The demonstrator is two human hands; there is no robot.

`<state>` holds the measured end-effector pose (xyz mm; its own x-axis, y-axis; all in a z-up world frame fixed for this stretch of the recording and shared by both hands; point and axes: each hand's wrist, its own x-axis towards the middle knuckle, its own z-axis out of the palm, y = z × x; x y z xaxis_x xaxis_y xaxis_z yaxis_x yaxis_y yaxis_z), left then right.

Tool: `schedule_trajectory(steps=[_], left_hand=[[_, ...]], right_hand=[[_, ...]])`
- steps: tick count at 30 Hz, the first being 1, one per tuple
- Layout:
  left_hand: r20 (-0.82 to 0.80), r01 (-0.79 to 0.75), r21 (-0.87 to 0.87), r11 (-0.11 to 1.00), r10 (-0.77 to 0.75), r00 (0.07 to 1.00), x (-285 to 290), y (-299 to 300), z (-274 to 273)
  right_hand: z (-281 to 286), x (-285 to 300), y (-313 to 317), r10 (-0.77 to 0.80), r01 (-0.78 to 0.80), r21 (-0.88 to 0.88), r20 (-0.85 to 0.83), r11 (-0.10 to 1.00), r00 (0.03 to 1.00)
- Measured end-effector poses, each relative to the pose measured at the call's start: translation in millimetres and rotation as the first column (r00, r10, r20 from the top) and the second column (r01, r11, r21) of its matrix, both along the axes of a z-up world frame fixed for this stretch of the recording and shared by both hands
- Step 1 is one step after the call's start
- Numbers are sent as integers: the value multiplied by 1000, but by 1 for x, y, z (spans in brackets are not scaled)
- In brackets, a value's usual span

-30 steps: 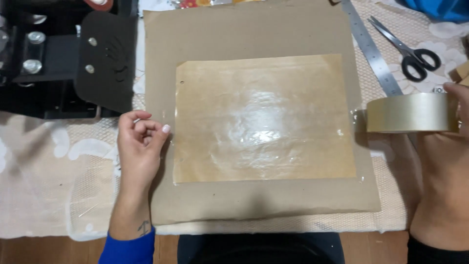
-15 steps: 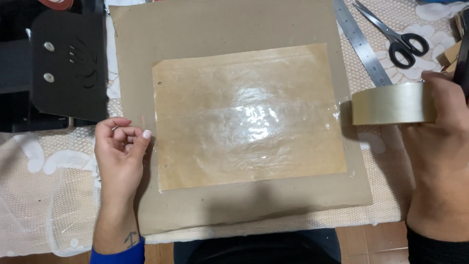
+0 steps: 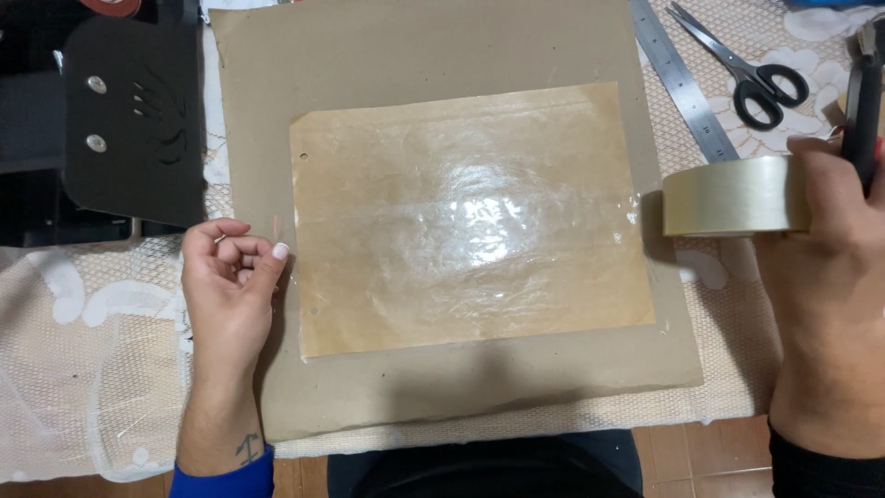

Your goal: Applying clear adhesive tape to a transfer sheet to prepare it for printing or pressing.

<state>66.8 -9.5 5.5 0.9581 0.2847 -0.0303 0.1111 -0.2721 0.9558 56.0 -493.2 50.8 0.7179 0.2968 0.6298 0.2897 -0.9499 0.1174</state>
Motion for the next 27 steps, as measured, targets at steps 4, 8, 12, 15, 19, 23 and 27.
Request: schedule_trajectory(steps=[4,8,12,15,19,23,27], left_hand=[[-33,-12,29,1000,13,999,0,1,0],[-13,1,6,1000,0,1000,1,-1,2],[-10,-8,-1,1000,7,1000,2,0,-1],[12,1,-4,1000,-1,1000,4,5,-12],[-19,-7,7,1000,7,1000,3,0,-2],[-40,-5,51,999,7,999,3,-1,0],[-52,-13,55,998,16,999,3,-2,2]], right_hand=[[-6,-6,-3,-158,167,-146,69,975,985],[-5,-4,-3,-107,108,-88,15,990,994],[-2,0,2,2,-2,10,-62,1000,998],[-3,1,2,0,1,16,-50,1000,999],[-9,6,-2,1,-2,-9,-11,1000,1000],[-12,10,-6,40,-37,-55,50,998,998],[-12,12,-7,58,-56,-58,48,997,997]])
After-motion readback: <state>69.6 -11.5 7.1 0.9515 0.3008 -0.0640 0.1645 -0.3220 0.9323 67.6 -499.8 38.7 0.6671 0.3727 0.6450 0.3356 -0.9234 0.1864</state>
